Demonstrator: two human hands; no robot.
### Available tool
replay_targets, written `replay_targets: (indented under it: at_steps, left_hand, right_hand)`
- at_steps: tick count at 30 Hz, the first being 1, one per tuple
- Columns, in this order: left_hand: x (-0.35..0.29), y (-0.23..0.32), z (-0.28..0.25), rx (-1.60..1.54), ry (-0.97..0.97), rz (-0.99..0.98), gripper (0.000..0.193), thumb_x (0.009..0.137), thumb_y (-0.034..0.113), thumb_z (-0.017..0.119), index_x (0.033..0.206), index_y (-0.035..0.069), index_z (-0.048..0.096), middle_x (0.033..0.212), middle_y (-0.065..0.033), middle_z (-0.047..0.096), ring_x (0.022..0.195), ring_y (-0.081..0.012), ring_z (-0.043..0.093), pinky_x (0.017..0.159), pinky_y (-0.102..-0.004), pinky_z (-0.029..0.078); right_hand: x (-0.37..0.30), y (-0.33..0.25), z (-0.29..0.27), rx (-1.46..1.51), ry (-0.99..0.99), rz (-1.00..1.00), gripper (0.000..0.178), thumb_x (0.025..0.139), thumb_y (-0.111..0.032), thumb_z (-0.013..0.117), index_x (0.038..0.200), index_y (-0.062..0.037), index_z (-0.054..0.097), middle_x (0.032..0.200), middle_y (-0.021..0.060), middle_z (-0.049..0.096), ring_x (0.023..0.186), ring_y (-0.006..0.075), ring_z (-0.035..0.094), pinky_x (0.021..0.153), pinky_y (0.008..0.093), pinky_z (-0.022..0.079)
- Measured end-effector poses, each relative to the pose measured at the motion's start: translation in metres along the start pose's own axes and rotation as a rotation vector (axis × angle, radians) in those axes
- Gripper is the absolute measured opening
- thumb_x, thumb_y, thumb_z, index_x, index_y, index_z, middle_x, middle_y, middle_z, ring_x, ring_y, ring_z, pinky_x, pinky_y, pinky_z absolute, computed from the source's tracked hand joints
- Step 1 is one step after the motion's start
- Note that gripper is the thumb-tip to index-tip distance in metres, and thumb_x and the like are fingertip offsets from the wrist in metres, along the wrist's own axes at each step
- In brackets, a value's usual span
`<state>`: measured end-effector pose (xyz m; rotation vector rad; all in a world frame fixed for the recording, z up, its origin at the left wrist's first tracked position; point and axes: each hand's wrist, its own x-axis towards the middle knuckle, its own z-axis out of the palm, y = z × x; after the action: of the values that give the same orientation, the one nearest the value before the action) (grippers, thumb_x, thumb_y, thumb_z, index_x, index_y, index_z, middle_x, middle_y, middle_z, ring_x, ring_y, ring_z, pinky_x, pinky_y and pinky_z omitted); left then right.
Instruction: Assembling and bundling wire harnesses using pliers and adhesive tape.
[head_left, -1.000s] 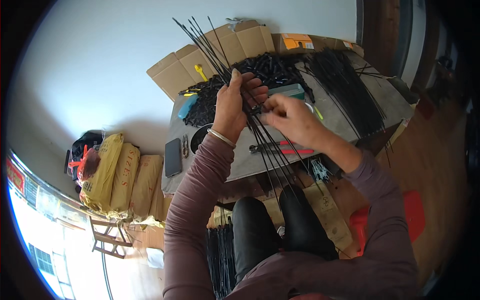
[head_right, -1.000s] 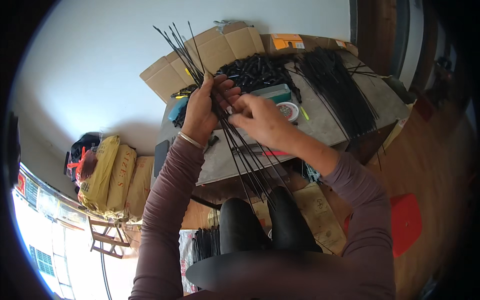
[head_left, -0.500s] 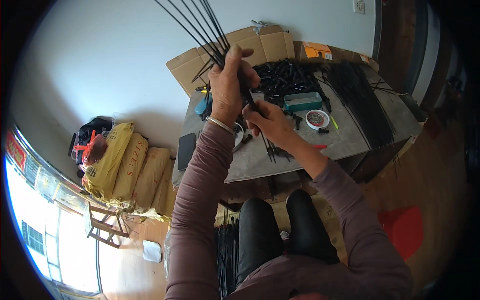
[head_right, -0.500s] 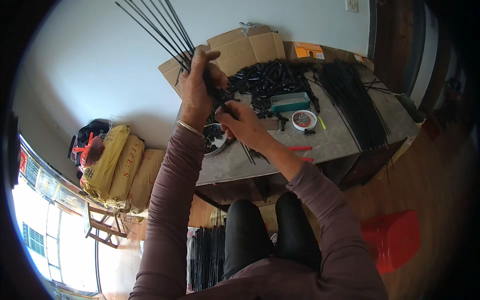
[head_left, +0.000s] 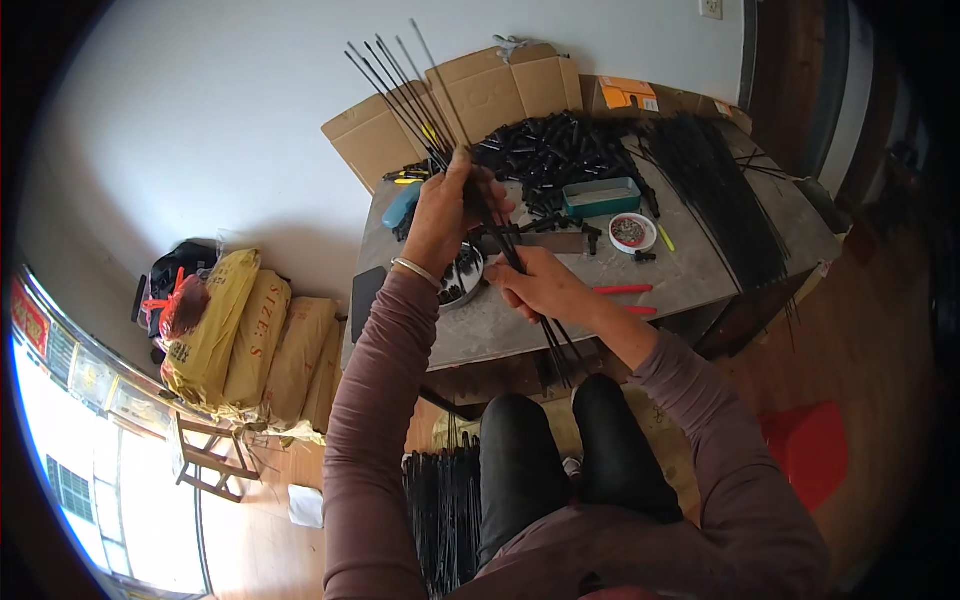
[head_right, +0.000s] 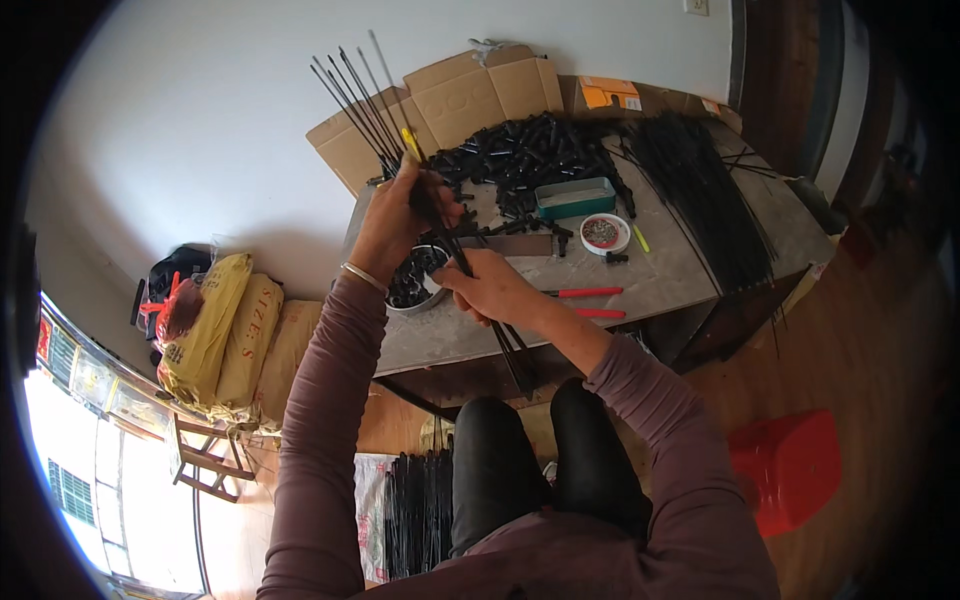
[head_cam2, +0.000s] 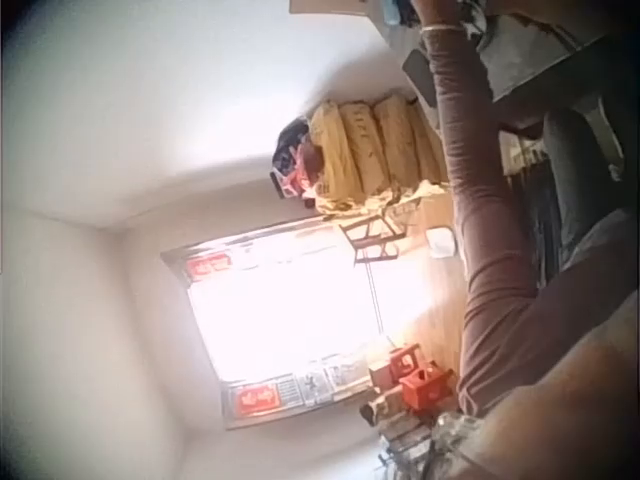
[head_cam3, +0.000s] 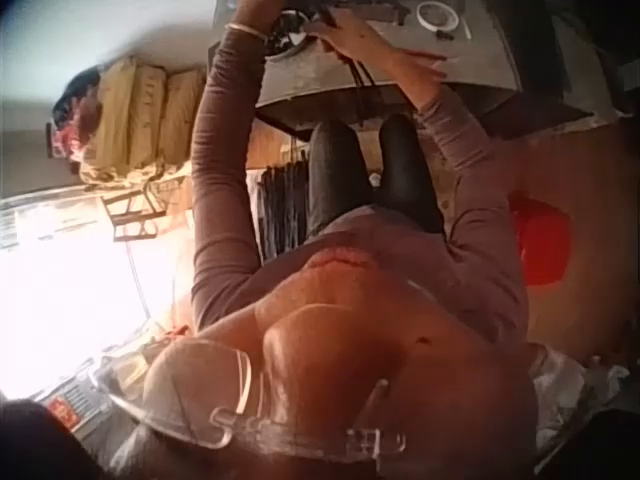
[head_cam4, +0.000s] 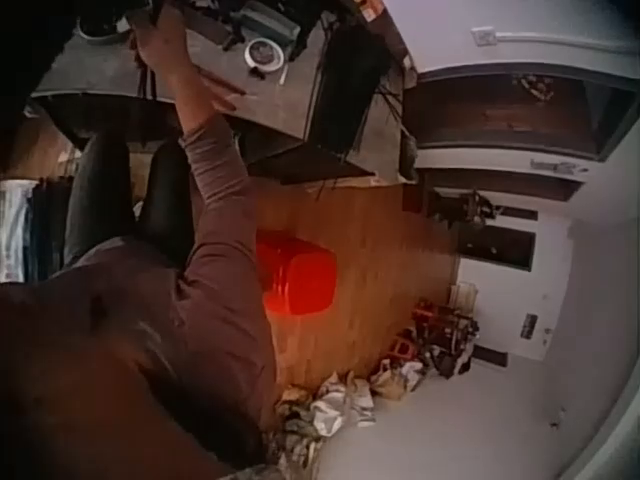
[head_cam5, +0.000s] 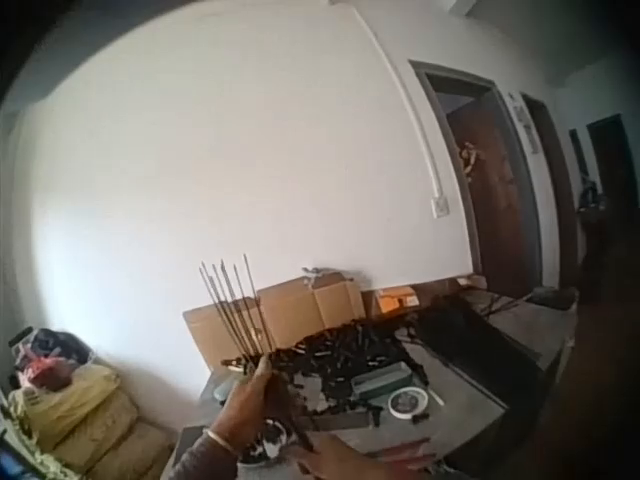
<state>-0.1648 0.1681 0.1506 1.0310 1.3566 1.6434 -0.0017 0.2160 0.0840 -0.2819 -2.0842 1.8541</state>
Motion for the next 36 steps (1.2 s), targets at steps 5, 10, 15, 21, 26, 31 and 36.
replay_targets:
  at_steps: [5, 10, 15, 21, 26, 31, 36]
  left_hand:
    - [-0.004, 0.010, 0.033, -0.324, -0.093, -0.058, 0.045, 0.101, 0.035, 0.043, 0.116, -0.006, 0.050, 0.093, -0.0137, 0.064, 0.081, -0.0270, 0.066, 0.073, -0.0399, 0.055]
    - [0.006, -0.005, 0.013, -0.370, -0.188, -0.068, 0.041, 0.099, 0.028, 0.047, 0.122, -0.006, 0.048, 0.105, -0.0160, 0.063, 0.090, -0.0290, 0.065, 0.078, -0.0416, 0.054]
    - [0.006, -0.007, 0.037, -0.343, -0.082, -0.027, 0.043, 0.099, 0.029, 0.047, 0.125, -0.005, 0.047, 0.107, -0.0158, 0.061, 0.091, -0.0287, 0.065, 0.080, -0.0421, 0.054]
    - [0.006, -0.007, 0.023, -0.411, -0.243, -0.146, 0.042, 0.099, 0.024, 0.048, 0.129, -0.005, 0.045, 0.112, -0.0172, 0.061, 0.094, -0.0308, 0.064, 0.081, -0.0418, 0.054]
    - [-0.002, -0.011, 0.045, -0.225, -0.165, -0.074, 0.045, 0.101, 0.029, 0.043, 0.130, -0.005, 0.044, 0.110, -0.0174, 0.061, 0.093, -0.0303, 0.065, 0.081, -0.0411, 0.054]
    - [-0.013, -0.005, 0.043, -0.339, -0.240, -0.104, 0.037, 0.099, 0.015, 0.045, 0.130, -0.005, 0.045, 0.110, -0.0171, 0.062, 0.095, -0.0307, 0.065, 0.083, -0.0404, 0.054]
    - [-0.034, 0.000, 0.042, -0.243, -0.305, -0.093, 0.034, 0.096, 0.006, 0.046, 0.128, -0.005, 0.047, 0.107, -0.0173, 0.064, 0.097, -0.0311, 0.065, 0.088, -0.0416, 0.052]
  right_hand:
    - [-0.013, -0.002, -0.021, 0.014, -0.015, 0.000, 0.035, 0.095, -0.036, 0.057, 0.079, -0.0042, 0.052, 0.060, 0.0008, 0.052, 0.043, 0.0082, 0.049, 0.039, 0.0245, 0.039]
    - [-0.023, -0.004, -0.021, -0.037, -0.103, -0.019, 0.039, 0.095, -0.040, 0.055, 0.082, -0.0036, 0.054, 0.060, 0.0010, 0.052, 0.042, 0.0091, 0.049, 0.038, 0.0244, 0.038]
    - [-0.039, 0.012, -0.037, 0.209, 0.006, -0.098, 0.036, 0.095, -0.040, 0.056, 0.088, -0.0040, 0.057, 0.077, 0.0037, 0.058, 0.063, 0.0085, 0.057, 0.053, 0.0234, 0.046]
    - [-0.048, 0.082, -0.086, -0.982, 0.520, -0.341, 0.033, 0.085, -0.030, 0.066, 0.106, -0.0050, 0.060, 0.093, 0.0076, 0.062, 0.090, 0.0233, 0.058, 0.079, 0.0358, 0.045]
    - [-0.067, 0.120, -0.092, -1.189, 0.470, -0.295, 0.029, 0.079, -0.024, 0.069, 0.102, -0.0075, 0.062, 0.101, 0.0068, 0.061, 0.101, 0.0264, 0.053, 0.090, 0.0416, 0.036]
    - [-0.095, 0.112, -0.105, -1.187, 0.456, -0.358, 0.031, 0.076, -0.022, 0.072, 0.103, -0.0085, 0.061, 0.101, 0.0061, 0.059, 0.099, 0.0248, 0.052, 0.089, 0.0418, 0.035]
    - [-0.110, 0.104, -0.120, -1.322, 0.451, -0.309, 0.038, 0.074, -0.023, 0.074, 0.106, -0.0084, 0.059, 0.103, 0.0064, 0.058, 0.101, 0.0256, 0.051, 0.091, 0.0415, 0.035]
